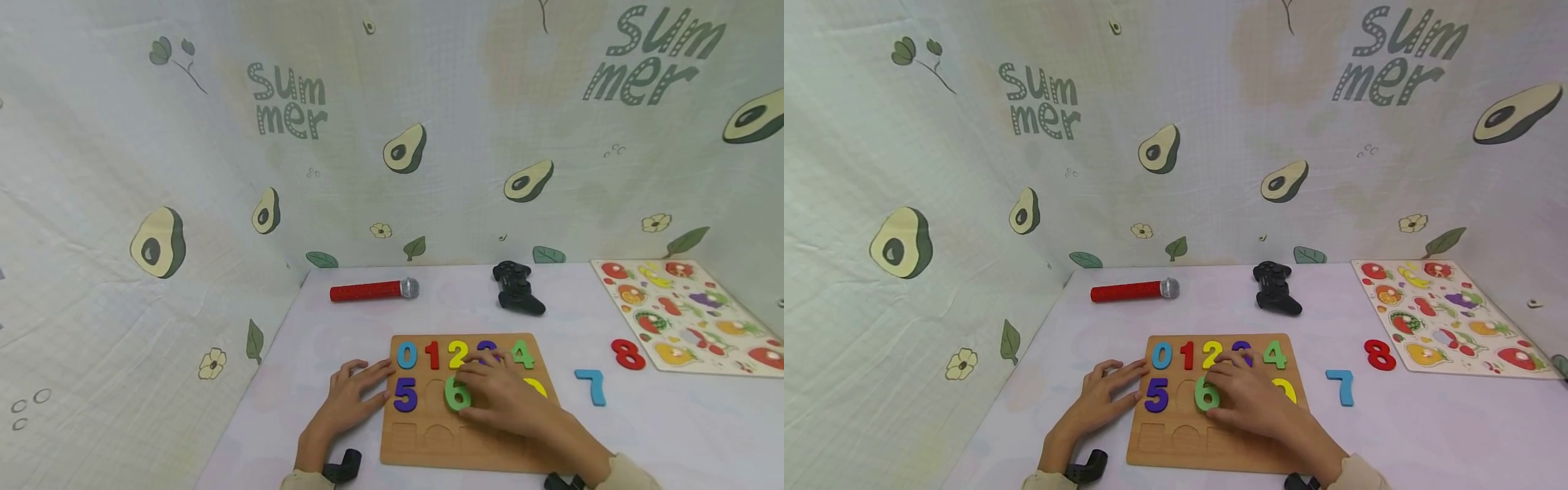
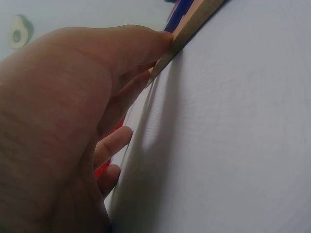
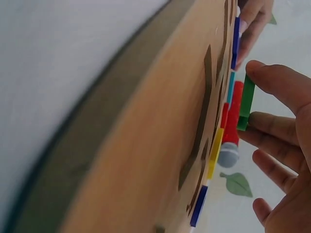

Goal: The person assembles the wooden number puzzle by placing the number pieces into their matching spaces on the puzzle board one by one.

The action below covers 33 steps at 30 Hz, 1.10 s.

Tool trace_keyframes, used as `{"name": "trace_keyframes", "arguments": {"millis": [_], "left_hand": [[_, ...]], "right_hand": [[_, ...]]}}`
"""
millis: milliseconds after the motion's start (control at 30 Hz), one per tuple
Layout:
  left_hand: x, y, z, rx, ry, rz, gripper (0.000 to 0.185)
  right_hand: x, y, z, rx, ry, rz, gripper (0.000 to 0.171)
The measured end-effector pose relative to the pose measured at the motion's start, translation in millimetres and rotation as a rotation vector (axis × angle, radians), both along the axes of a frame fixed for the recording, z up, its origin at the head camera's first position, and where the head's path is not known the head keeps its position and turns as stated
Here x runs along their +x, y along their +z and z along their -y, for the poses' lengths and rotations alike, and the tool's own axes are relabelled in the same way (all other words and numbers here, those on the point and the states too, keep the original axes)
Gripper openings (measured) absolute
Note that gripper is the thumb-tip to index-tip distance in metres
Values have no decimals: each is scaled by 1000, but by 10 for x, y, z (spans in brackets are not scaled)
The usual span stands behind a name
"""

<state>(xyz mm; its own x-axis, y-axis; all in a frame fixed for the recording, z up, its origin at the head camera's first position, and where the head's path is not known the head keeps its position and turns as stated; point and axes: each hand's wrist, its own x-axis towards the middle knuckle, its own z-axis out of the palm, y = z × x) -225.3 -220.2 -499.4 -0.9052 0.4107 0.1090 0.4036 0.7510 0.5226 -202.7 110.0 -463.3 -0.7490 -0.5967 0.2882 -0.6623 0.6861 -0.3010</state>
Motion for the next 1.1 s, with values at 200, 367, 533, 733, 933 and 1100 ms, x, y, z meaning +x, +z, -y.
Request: {"name": "trace_keyframes", "arguments": {"millis": [200, 367, 533, 733, 933, 1100], "left_hand": [[1, -13, 1, -3, 1, 10, 48], [5, -23, 2, 0, -2, 19, 49], [-3, -44, 10, 2, -5, 13, 48], [-21, -59, 12, -6, -2, 19, 49], [-37, -43, 7, -18, 2, 23, 49], [-25, -13, 9, -20, 3, 30, 49]], "right_hand": [[-10, -20, 111, 19, 7, -9, 46], [-26, -36, 194, 28, 3, 17, 46], [-42, -39, 268, 51, 8, 30, 47], [-76, -39, 321, 79, 17, 22, 46], [-109, -32, 373, 67, 4, 42, 44], [-118, -34, 397, 54, -9, 55, 42]]}}
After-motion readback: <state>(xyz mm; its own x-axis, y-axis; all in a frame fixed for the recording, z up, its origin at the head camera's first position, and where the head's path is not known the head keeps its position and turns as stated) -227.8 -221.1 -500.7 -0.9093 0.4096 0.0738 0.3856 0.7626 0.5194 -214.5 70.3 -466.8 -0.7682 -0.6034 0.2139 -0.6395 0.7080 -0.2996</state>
